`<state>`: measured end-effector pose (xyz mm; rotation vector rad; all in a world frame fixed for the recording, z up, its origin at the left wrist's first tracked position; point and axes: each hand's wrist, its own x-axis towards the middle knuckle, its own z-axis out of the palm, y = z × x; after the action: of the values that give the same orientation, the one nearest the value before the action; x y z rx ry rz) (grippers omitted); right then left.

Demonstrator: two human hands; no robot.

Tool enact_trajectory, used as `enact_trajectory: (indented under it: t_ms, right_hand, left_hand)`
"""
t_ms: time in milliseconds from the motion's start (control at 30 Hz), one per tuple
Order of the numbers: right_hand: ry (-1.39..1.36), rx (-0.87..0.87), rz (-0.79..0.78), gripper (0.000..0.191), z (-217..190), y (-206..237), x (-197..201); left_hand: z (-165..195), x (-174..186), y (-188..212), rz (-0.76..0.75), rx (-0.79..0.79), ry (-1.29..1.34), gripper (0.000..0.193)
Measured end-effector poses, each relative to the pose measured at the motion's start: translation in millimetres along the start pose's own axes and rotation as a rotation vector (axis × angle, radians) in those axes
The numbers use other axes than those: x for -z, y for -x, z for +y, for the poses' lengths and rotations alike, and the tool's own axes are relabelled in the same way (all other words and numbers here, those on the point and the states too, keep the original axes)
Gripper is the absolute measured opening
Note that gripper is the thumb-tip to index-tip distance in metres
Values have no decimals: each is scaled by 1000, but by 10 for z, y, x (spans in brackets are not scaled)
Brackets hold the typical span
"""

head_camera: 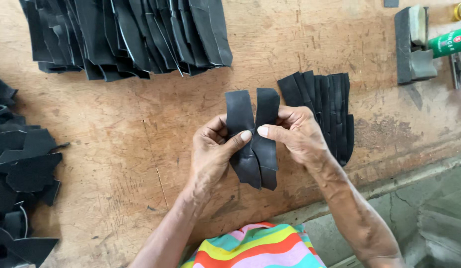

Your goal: The person repeatedly picks up pairs of black leather pieces from a wooden workbench, aligns their edges, and places them back down. The hands handle the pieces one at a time without using any tools.

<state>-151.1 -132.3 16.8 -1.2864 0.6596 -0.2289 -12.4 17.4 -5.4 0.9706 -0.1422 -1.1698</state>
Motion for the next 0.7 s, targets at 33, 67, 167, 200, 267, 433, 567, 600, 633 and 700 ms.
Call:
enact_trajectory:
  t_ms: [33,67,167,200,267,433,567,600,633,700]
  right_hand:
    - [-44,3,20,24,36,14,-17]
    - [-90,4,39,25,65,31,-35]
    - [-160,14,59,25,96,53,-68]
    - [-133,17,67,25,88,55,-71]
    - [-83,19,76,24,68,56,-84]
    - [97,-24,105,23,5,36,-87]
    - [153,-46,115,25,-20,27,-93]
    - [169,-55,119,25,-27,30,-95]
    - [184,-62,123,25,-35,28,-97]
    - [222,-68,127,25,-53,29,-104]
  left_hand:
    - [-19,-1,3,-5,-18,14,28]
    - [-33,1,13,-7,-36,27,27]
    - [-57,1,8,9,-51,62,27]
    - [-58,-1,6,22,-51,73,28]
    - [-48,1,3,-1,-58,85,28]
    - [-11,-3,-23,5,11,195,30]
    - [4,-9,-30,31,18,165,30]
    - [5,-10,-26,37,20,156,30]
    - [7,-13,-28,43,10,128,30]
    - [7,-24,-31,55,-9,74,28]
